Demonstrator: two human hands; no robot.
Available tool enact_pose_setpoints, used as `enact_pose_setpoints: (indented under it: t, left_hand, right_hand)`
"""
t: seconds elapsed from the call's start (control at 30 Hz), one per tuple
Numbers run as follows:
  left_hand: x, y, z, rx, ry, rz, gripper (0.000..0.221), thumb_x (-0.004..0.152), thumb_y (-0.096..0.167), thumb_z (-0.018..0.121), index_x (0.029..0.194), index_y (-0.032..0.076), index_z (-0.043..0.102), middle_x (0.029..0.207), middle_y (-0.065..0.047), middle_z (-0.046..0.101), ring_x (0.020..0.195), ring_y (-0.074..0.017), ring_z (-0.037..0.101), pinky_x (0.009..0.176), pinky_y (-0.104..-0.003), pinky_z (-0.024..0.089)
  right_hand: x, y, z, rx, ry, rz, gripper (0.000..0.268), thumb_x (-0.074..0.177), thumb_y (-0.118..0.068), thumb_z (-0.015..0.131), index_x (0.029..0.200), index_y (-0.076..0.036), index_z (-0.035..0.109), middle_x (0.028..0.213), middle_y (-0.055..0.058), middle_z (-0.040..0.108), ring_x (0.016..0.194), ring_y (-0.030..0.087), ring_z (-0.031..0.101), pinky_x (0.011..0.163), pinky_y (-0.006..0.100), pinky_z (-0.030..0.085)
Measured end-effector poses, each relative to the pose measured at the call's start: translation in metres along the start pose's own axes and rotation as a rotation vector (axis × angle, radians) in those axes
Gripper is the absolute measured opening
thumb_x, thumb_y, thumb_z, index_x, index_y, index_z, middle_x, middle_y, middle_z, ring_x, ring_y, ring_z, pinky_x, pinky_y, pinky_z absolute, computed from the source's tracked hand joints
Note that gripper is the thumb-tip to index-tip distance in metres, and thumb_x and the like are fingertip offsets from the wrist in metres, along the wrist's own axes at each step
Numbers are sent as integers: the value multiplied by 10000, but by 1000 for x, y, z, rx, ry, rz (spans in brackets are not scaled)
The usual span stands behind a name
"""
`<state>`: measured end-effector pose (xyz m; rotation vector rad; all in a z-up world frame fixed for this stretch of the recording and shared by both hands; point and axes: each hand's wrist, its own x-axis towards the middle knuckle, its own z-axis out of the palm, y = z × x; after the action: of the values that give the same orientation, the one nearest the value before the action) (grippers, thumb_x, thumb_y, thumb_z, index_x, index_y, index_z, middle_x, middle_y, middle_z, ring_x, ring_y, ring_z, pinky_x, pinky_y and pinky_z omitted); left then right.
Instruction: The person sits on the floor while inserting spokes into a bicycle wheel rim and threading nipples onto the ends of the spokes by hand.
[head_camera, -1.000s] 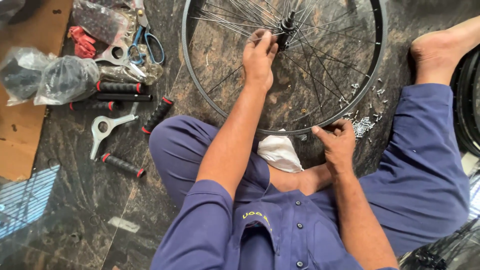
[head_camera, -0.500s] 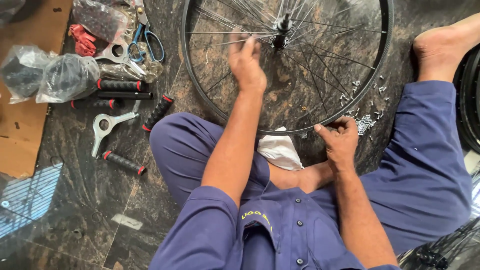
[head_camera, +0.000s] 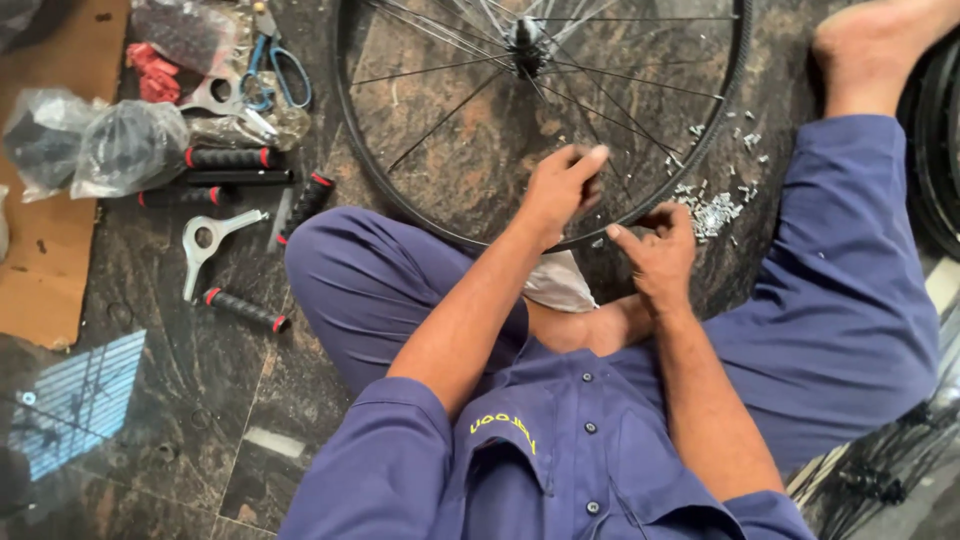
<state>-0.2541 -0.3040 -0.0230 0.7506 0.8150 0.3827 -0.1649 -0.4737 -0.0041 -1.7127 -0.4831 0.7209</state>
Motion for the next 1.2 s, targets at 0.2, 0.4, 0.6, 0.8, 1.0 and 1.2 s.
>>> enact_pose_setpoints:
  t: [0.2,0.4,0.6,0.8,1.0,1.2]
  left_hand:
    - [-4,2,44,149,91,7,303,976,256,676,1154,11,657,897,-125,670,724,-227,603,619,-433,493]
    - [-23,-33,42,1086,512,833,253,919,294,731,1054,108,626,1315,-464,505,1246,-530,477,1043,-489,417]
    - [-18,-22,17,675,97,171,356,949,357,622,1119,46,658,1073,-200,742,1057,-360,696,925,-443,522]
    - [2,-32,7,532,-141,98,314,980,332,616,1043,33,687,908,-117,757,864,-241,722,788,-380,555]
    - [6,-37,16,336,-197,11,282,973,288,627,1019,17,689,893,-82,756,809,-160,712,747,-326,564]
    - [6,-37,22,327,-172,54,304,964,302,640,1015,12,714,874,-83,764,798,-170,716,742,-336,564]
  right_hand:
    - [0,33,-5,-127,23,20,459,789,-41,896,1075,-57,537,919,-15,638,613,-13,387,523,172,332]
    - [2,50,-10,-159,18,-8,398,874,-17,837,1162,-41,564,927,8,562,673,1,364,565,179,307]
    - [3,2,3,57,-24,13,460,843,-15,861,1172,-51,543,1080,36,687,749,-3,494,601,156,373]
    - [-2,-5,-7,-21,-25,98,400,860,-39,852,1153,-26,581,1049,59,666,770,34,523,645,179,424]
    - [-4,21,-49,521,27,503,318,908,-14,626,1203,104,645,1051,153,695,855,201,666,771,269,582]
    - [-19,14,-53,410,122,517,260,982,64,591,1234,96,650,1136,207,722,949,219,712,828,264,596]
